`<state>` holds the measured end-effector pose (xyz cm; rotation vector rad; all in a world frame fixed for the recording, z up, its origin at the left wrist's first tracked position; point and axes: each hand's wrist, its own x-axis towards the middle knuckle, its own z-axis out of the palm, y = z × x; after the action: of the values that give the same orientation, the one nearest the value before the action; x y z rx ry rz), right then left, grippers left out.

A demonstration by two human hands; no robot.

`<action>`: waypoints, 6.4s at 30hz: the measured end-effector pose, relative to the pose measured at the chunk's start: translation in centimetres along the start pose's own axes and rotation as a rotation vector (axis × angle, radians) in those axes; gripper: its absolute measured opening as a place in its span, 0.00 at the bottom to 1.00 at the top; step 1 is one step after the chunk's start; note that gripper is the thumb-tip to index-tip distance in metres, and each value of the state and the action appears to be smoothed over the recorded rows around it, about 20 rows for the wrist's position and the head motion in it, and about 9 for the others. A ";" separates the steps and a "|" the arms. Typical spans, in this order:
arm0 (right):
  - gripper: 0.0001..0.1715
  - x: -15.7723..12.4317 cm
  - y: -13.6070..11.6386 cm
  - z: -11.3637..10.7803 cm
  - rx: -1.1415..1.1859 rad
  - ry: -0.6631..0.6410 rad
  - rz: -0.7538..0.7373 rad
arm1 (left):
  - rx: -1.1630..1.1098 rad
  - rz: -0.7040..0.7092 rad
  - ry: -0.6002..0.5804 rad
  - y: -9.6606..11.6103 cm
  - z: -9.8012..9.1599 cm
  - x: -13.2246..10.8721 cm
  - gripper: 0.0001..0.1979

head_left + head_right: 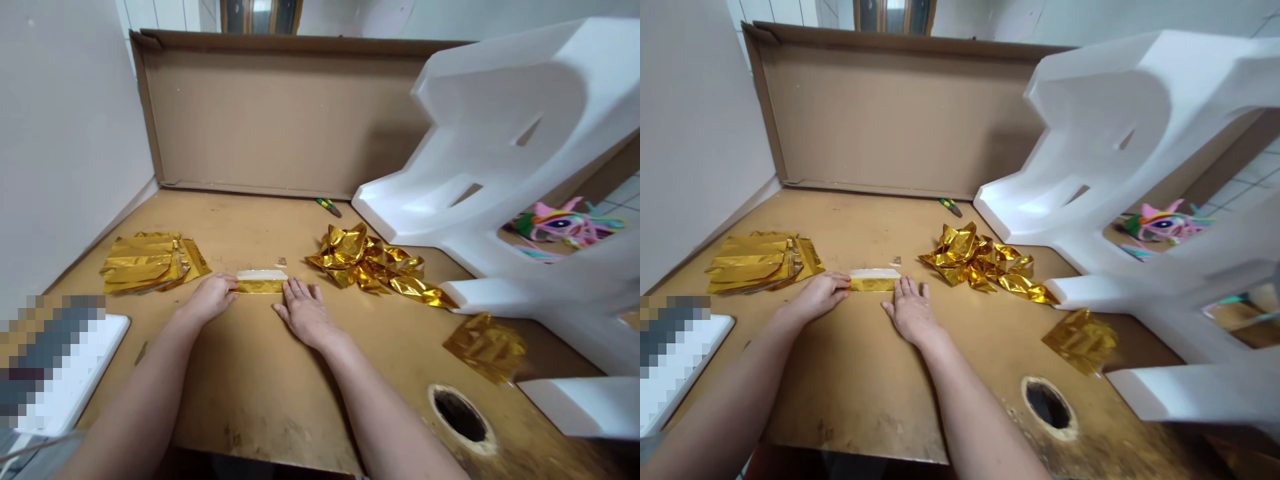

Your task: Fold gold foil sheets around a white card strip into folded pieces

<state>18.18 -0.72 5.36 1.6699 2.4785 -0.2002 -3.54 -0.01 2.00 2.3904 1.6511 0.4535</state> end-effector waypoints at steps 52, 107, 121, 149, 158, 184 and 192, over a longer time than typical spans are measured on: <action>0.47 1.1 -0.2 2.0 0.093 -0.027 -0.050 | 0.051 0.084 -0.267 4.8 2.2 0.5 0.40; 0.41 1.0 -0.3 1.7 0.100 -0.038 -0.085 | -0.015 -0.017 -0.400 2.2 -0.5 -0.4 0.40; 0.41 1.3 0.3 2.1 0.100 -0.004 -0.119 | -0.026 -0.122 -0.129 0.3 -1.3 -0.2 0.16; 0.13 2.1 -4.7 0.7 -0.013 0.285 -0.239 | 0.053 0.104 0.128 -0.3 0.5 0.7 0.13; 0.10 3.3 -4.5 2.4 0.161 0.380 -0.191 | -0.071 0.113 0.082 0.7 0.2 0.6 0.09; 0.24 2.8 -3.6 2.9 0.174 0.398 -0.278 | -0.068 -0.174 0.253 0.1 1.6 1.6 0.04; 0.19 2.7 -3.7 2.8 0.063 0.364 -0.317 | -0.059 -0.198 0.255 0.1 1.5 1.6 0.04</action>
<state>13.87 -0.16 2.21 1.4306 3.0328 -0.0051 -2.37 1.41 0.85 2.1721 1.9265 0.7851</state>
